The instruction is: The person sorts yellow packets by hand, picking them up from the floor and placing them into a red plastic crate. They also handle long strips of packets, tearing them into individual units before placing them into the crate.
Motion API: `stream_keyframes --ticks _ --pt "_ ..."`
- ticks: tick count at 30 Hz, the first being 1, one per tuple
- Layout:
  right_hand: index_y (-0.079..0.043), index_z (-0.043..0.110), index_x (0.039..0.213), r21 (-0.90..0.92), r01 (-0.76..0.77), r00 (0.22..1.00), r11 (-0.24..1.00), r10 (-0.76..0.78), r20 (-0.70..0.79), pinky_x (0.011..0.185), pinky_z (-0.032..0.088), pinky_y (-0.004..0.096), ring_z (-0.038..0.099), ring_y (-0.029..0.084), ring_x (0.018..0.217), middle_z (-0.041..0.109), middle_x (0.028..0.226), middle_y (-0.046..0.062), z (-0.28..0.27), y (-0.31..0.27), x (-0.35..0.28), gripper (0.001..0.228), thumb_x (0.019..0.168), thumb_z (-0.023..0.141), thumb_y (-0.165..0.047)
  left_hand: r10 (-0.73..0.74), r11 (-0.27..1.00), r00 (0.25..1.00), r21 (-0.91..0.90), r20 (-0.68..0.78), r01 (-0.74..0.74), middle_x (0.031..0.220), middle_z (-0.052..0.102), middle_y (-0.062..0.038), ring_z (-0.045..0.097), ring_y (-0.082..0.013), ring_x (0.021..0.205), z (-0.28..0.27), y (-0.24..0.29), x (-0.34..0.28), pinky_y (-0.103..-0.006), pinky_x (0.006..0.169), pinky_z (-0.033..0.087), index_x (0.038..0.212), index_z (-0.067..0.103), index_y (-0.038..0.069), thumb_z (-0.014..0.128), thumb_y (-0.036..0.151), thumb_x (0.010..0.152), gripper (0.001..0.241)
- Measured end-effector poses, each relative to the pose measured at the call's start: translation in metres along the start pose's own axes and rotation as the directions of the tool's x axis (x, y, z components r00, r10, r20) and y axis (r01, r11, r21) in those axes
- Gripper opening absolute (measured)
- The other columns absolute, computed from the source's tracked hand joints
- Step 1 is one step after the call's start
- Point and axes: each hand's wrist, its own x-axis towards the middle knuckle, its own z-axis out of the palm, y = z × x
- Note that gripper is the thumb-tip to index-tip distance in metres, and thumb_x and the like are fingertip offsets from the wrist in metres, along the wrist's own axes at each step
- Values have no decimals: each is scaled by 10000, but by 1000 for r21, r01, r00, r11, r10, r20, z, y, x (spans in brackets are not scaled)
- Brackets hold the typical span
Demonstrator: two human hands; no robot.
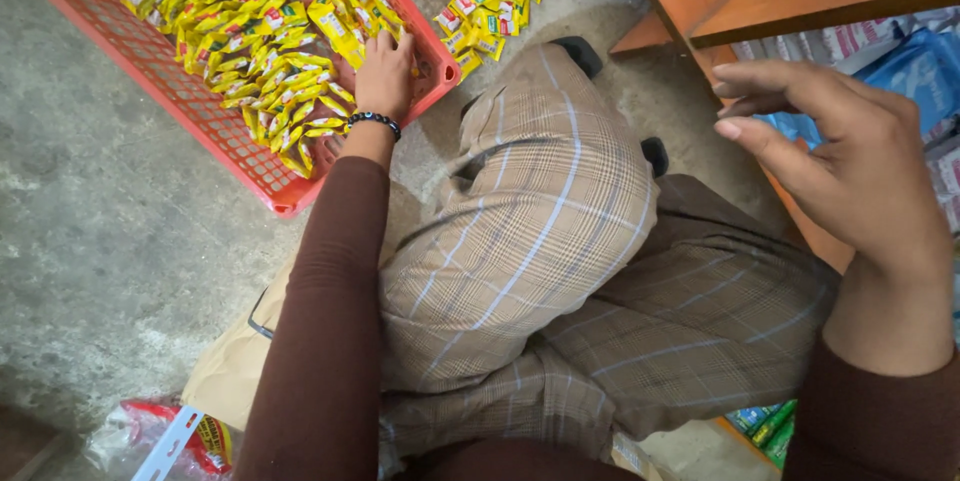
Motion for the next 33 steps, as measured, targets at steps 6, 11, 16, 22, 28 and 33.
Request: stream_keyframes --ticks 6,11,16,22,28,33 --pt "-12 684 1255 14 -34 999 999 34 9 817 583 346 728 243 981 737 1084 152 1 -5 0 354 922 745 -115 30 999 999 -26 19 -29 1132 589 -165 557 -388 1091 -2 1 -2 -473 836 542 1156 630 120 732 125 805 365" --pt "-66 678 1268 37 21 1000 999 -21 7 776 563 348 721 223 950 735 1099 135 8 -1 -2 373 914 750 -159 -59 983 994 -179 -89 42 1151 611 -183 581 -400 1084 -19 11 -7 -500 882 526 1242 637 117 683 79 850 397" --pt "-124 652 1321 61 37 986 997 -47 159 750 554 376 709 274 916 726 1116 119 12 -7 4 401 939 709 -231 -69 948 884 -305 -462 -85 1217 618 -173 603 -396 1136 -62 57 20 -482 982 502 1224 626 60 602 -14 922 312" --pt "-112 625 1339 119 -5 970 993 -24 241 779 548 389 704 298 963 706 1138 127 16 -2 9 410 944 666 -216 88 928 944 -319 -319 -194 1303 608 -218 598 -410 1188 9 58 88 -464 1008 524 1269 605 45 631 15 952 320" --pt "-78 609 1337 158 -37 942 987 -19 336 825 531 403 687 289 1013 699 1154 113 17 2 11 454 909 661 -221 -411 815 905 -400 111 420 1203 669 -233 633 -424 1130 109 26 164 -477 954 508 1383 480 47 687 204 945 510" --pt "-78 607 1332 187 -53 944 981 -12 329 836 533 394 680 292 1037 695 1187 109 13 3 12 461 902 671 -231 -610 468 762 -677 217 568 1145 677 -207 678 -363 1033 153 -12 172 -481 917 559 1448 339 52 694 154 883 675"
